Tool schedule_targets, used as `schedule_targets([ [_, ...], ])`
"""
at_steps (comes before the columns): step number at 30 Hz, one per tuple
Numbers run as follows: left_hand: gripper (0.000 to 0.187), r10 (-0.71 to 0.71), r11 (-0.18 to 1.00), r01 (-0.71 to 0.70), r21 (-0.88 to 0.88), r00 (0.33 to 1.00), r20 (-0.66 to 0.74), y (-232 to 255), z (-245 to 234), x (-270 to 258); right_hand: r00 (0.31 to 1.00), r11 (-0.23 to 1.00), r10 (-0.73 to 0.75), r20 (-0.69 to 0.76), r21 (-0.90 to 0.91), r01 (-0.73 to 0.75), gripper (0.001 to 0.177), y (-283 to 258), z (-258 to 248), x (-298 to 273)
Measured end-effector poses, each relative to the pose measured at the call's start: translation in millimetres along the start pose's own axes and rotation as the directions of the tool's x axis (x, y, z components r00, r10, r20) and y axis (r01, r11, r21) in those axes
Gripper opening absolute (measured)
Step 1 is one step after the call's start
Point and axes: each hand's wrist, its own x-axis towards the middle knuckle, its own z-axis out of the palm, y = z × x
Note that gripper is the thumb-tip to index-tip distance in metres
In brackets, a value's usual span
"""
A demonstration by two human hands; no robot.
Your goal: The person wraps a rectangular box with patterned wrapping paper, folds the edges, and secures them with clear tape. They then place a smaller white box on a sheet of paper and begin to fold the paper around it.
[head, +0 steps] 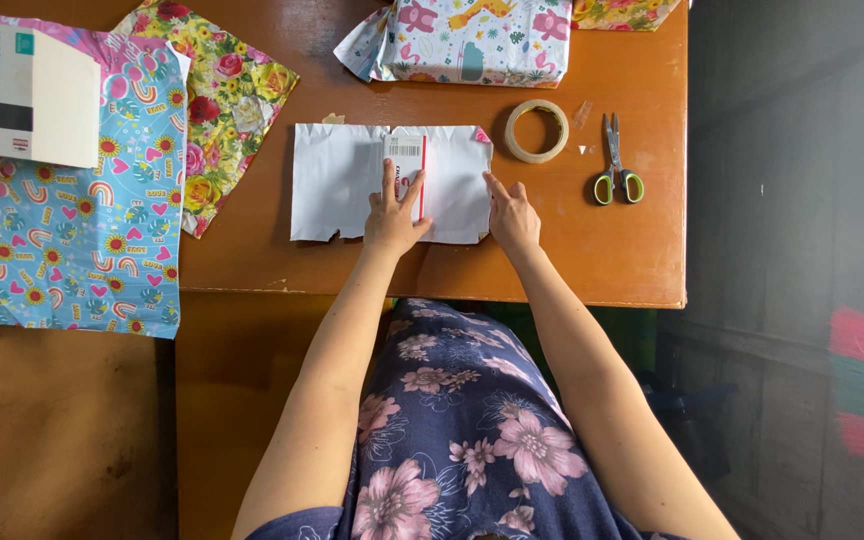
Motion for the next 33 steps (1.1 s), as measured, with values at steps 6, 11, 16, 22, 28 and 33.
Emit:
schedule_targets([
  [6, 0.094, 0.001, 0.999, -0.001, 0.038, 1.0, 0.022, 0, -6, 1, 0.997, 0.996, -0.071, -0.037, 0.046, 0.073, 0.039, 7, 0, -5],
  [11, 0.093, 0.018, 0.998, -0.019, 0.053, 1.0, 0.025, -7, -12, 3, 0.996, 0.995, -0.077, -0.05, 0.063, 0.08, 0.04, 15, 9, -3],
  [16, 0.096, 0.0, 0.999, -0.003, 0.05, 0.999, 0.046, -7, -12, 6, 0.992, 0.988, -0.098, -0.079, 0.11, 0.107, 0.039, 23, 14, -3],
  [22, 0.084, -0.032, 0.997, 0.042, -0.058, 0.987, 0.16, -11, -16, 12, 0.99, 0.985, -0.114, -0.086, 0.123, 0.124, 0.039, 25, 16, -3],
  [28, 0.092, 0.015, 0.963, 0.014, -0.269, 0.994, 0.104, -23, -14, 17, 0.99, 0.979, -0.119, -0.078, 0.156, 0.13, 0.045, 24, 14, -2],
  [33, 0.084, 0.023, 0.968, 0.028, -0.25, 0.98, 0.198, -19, -8, 11, 0.993, 0.985, -0.111, -0.037, 0.125, 0.115, 0.054, 24, 14, -3],
])
